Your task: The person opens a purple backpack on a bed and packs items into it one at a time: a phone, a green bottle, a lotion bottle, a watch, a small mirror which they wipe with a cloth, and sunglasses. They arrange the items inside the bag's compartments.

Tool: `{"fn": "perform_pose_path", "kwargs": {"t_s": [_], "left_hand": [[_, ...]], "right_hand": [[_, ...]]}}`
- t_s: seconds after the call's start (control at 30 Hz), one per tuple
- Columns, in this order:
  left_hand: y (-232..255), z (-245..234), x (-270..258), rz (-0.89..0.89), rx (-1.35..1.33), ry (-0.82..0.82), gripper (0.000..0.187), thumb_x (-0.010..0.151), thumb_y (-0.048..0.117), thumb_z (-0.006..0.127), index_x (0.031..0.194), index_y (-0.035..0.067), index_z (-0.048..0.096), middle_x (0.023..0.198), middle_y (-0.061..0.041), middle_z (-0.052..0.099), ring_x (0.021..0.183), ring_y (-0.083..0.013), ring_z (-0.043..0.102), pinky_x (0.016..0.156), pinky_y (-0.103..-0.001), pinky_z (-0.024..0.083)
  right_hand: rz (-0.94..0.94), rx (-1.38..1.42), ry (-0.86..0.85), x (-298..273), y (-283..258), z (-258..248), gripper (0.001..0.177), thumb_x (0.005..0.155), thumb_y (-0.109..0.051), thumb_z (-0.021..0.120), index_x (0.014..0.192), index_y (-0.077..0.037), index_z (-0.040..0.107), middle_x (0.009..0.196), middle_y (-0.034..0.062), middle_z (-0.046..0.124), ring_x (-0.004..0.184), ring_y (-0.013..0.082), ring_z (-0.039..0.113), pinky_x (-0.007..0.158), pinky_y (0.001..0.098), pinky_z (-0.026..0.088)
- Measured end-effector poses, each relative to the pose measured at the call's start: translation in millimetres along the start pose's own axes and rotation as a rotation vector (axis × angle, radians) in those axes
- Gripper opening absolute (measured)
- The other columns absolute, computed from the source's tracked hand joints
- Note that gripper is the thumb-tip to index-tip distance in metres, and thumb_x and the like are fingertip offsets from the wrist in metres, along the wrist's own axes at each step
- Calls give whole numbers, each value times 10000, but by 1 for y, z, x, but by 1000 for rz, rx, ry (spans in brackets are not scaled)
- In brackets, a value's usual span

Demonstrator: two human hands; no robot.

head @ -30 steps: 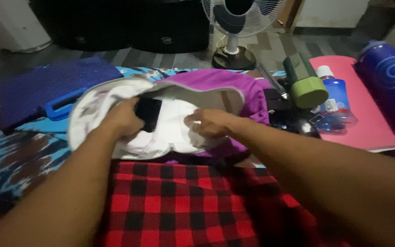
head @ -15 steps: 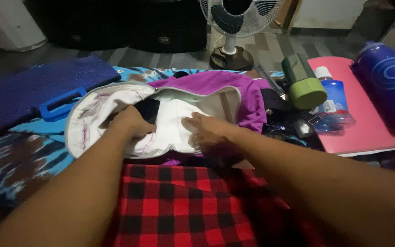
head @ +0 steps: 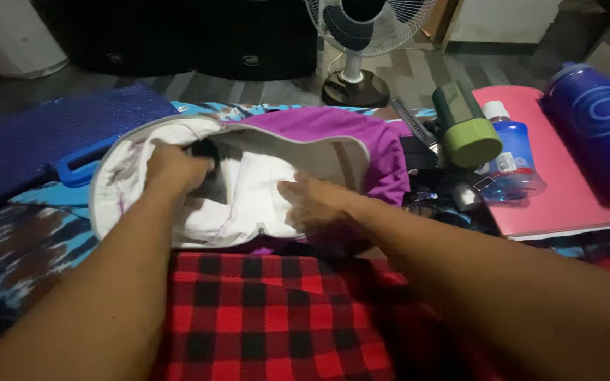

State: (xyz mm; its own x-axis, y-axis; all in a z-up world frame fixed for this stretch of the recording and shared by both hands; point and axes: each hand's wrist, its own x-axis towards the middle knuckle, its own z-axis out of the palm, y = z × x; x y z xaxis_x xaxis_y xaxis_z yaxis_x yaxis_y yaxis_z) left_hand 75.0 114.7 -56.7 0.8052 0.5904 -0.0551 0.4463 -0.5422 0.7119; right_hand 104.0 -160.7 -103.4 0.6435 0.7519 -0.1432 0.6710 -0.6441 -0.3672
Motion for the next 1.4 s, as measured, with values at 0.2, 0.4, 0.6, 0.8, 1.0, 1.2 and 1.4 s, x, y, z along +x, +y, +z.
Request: {"fn": "perform_pose_path", "kwargs": {"t_s": [0.2, 0.4, 0.6, 0.8, 1.0, 1.2, 1.4], "left_hand": [[18, -6, -9, -312, -675, -455, 283, 983, 293, 613, 1126, 49, 637, 702, -91, 648, 472, -134, 536, 376, -237, 458], [16, 49, -82, -49, -990, -714, 348, 980, 339, 643, 1079, 6, 668, 841, -73, 734, 714, -185, 665, 614, -317, 558], [15, 60, -90, 149, -179, -263, 530, 1076, 486, 558, 1099, -9, 746, 988, -225, 767, 921, -304, 701, 883, -434, 547], [12, 79, -78, 367, -64, 12, 323, 873, 227, 629, 1133, 56, 714, 1136, -213, 709, 1060, -356, 690, 916, -438, 540], [25, 81, -52, 413, 57, 75, 350, 840, 253, 734, 1124, 51, 711, 1209, -243, 621, 1148, -405, 601, 978, -465, 491], [30, 81, -39, 317, 62, -79, 414, 873, 288, 707, 1209, 48, 674, 1266, -212, 621, 1181, -369, 610, 1003, -453, 490], [32, 80, -35, 312, 72, -74, 425, 879, 290, 707, 1219, 36, 701, 1269, -250, 640, 1191, -393, 620, 1029, -447, 487]], "right_hand": [[244, 720, 263, 0, -23, -18, 611, 990, -582, 517, 1329, -87, 635, 1201, 215, 715, 1098, 315, 702, 943, 445, 537], [299, 1360, 320, -11, -22, -49, 560, 921, -374, 717, 1287, 47, 666, 1021, 161, 696, 928, 296, 652, 870, 496, 555], [159, 585, 517, -58, 30, -125, 377, 890, -189, 736, 1247, -65, 732, 1215, 61, 736, 1076, 170, 683, 929, 324, 518], [298, 431, 878, -48, 76, -182, 397, 991, -215, 650, 1358, -84, 570, 1180, 171, 678, 1032, 264, 706, 836, 374, 608], [515, 31, 678, -16, 97, -171, 418, 965, -160, 676, 1364, -115, 564, 1193, 241, 671, 1007, 399, 693, 814, 485, 575], [389, -39, 560, 30, 154, -145, 362, 933, -136, 665, 1290, -119, 610, 1167, 172, 684, 1016, 387, 661, 814, 506, 541], [194, 125, 490, 98, 256, -125, 231, 889, -131, 655, 1107, -86, 717, 985, 160, 749, 884, 328, 723, 766, 437, 574]]}}
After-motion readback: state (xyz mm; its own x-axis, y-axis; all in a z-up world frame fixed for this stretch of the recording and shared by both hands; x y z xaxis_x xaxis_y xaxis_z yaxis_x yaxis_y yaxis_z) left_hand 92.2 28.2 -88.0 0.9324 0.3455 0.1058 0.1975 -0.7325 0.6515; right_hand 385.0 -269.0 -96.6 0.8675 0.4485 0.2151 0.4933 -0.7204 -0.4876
